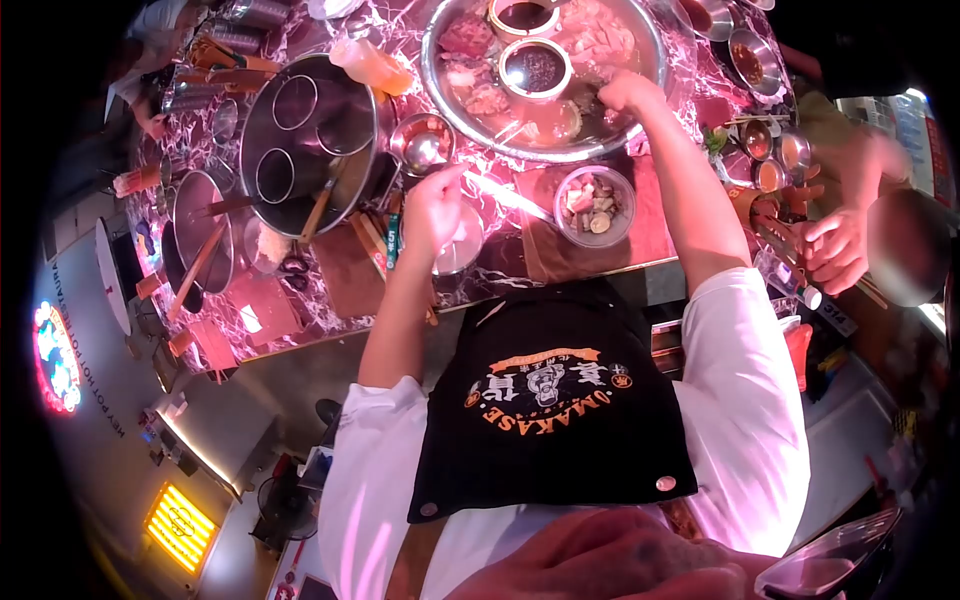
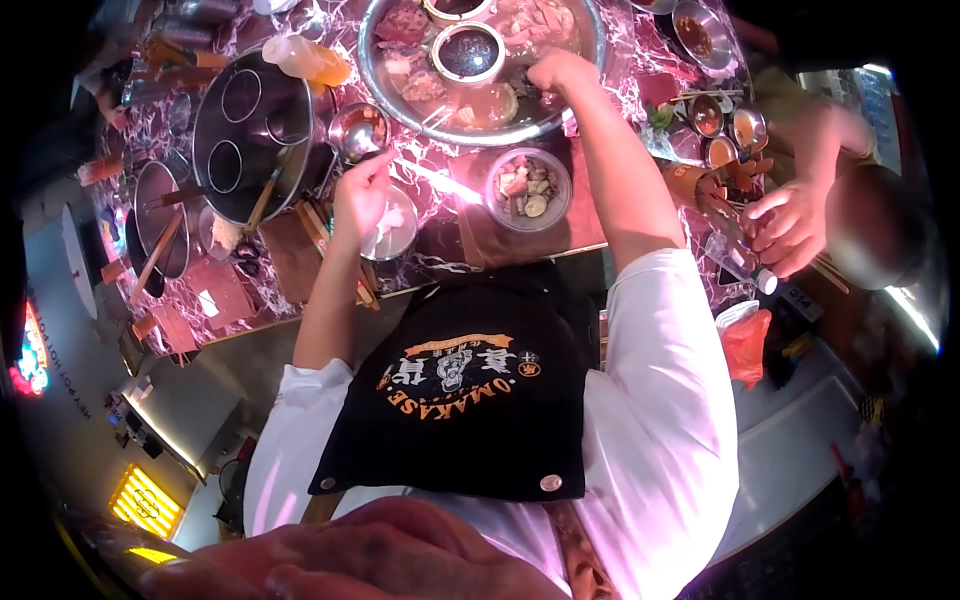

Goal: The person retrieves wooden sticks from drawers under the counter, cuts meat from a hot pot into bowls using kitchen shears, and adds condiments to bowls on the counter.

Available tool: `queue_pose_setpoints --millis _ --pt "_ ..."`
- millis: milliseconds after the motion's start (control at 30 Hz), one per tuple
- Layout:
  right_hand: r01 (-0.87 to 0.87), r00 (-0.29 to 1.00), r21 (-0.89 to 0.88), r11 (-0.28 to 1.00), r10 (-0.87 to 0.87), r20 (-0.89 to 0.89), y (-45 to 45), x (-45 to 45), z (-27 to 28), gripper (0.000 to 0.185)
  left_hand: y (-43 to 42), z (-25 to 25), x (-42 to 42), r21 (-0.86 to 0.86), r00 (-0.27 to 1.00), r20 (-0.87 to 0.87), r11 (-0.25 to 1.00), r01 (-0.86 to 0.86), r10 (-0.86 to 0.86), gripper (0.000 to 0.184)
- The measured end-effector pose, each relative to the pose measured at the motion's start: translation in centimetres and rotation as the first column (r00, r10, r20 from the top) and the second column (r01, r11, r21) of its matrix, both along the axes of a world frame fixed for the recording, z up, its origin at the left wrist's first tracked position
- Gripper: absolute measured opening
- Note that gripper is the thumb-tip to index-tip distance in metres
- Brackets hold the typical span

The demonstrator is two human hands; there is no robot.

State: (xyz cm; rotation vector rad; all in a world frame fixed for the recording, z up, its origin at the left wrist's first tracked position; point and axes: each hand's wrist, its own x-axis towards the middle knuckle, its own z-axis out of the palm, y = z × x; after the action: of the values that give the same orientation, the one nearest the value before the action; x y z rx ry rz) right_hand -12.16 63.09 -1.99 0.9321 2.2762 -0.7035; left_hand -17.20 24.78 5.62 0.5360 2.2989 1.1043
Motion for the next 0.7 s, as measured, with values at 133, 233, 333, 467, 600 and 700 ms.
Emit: queue_pose_setpoints --millis 133,233,333,467,600,700 --pt "0.076 0.995 0.039 0.996 -0.073 -0.072 0.0 1.7 1.9 0.049 -0.7 0.1 1.0 -0.026 0.973 0.211 0.995 -0.094 0.097 0.029" --pt "0.228 0.937 -0.026 0.973 -0.227 -0.264 -0.4 2.7 0.7 0.046 -1.1 -1.3 1.0 -0.044 0.974 0.2 0.994 -0.097 0.104 0.029" --pt "0.308 0.88 -0.145 0.94 -0.34 -0.333 0.6 2.9 -1.2 0.042 -0.1 -0.2 0.7 -0.086 0.977 0.19 0.993 -0.078 0.094 0.03" --pt "0.42 0.721 -0.472 0.775 -0.601 -0.344 0.2 4.7 -0.9 0.031 0.3 -1.8 0.0 -0.001 0.997 0.06 0.999 -0.048 0.048 0.03" --pt "0.498 0.525 -0.685 0.531 -0.814 -0.249 0.4 5.9 -0.8 0.022 1.0 -2.5 -0.8 -0.035 1.0 -0.021 0.999 0.009 -0.009 0.03" --pt "0.493 0.443 -0.768 0.409 -0.878 -0.183 0.8 6.3 -0.3 0.021 1.4 -2.6 -1.2 -0.066 0.999 -0.044 0.998 0.017 -0.02 0.03"
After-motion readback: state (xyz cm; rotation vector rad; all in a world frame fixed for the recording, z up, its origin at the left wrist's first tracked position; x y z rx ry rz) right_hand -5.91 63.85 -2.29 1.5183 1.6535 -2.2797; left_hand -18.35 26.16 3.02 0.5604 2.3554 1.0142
